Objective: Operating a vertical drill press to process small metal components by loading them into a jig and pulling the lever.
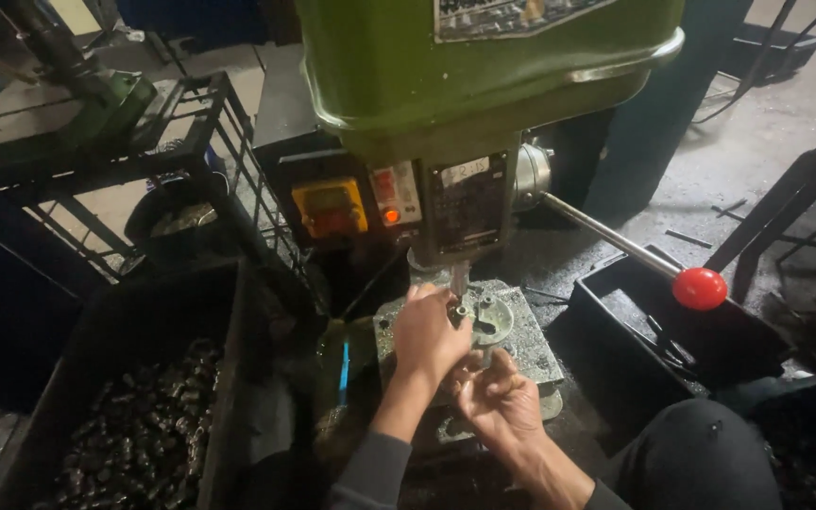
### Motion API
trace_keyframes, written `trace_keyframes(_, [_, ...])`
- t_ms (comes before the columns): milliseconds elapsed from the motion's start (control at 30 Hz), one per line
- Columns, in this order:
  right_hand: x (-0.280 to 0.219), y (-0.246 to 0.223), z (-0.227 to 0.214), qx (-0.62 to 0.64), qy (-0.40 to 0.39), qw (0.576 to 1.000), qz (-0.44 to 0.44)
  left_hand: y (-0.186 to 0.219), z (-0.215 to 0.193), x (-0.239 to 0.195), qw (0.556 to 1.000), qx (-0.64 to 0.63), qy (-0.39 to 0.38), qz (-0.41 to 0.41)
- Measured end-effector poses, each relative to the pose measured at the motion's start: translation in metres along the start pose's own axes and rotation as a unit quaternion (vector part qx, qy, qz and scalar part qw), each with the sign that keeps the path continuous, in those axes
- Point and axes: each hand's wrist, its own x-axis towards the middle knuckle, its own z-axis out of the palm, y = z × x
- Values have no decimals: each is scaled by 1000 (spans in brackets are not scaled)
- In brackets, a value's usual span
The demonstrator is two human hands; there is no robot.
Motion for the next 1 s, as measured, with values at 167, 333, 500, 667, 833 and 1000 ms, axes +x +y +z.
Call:
trace_keyframes(167, [-26, -2, 21, -10, 81, 997, 5, -6, 6, 0, 999, 18, 38, -1])
trace_keyframes(333, [-65, -15, 49, -218, 262, 940, 18, 14, -14, -37, 997, -20, 69, -37])
trace_keyframes(500, [-54, -62, 17, -178, 93, 976, 84, 45, -39, -80, 970, -238, -37, -5])
trace_keyframes(667, [-112, -233, -24, -638, 235, 666, -306, -32, -46, -101, 959, -249, 85, -103])
trace_keyframes(833, [-161, -347, -109, -757, 222, 359, -499, -134, -4, -109, 917, -301, 76, -252])
trace_keyframes(1000, [-149, -198, 39, -922, 40, 208, -325, -80, -35, -109, 926, -140, -65, -344])
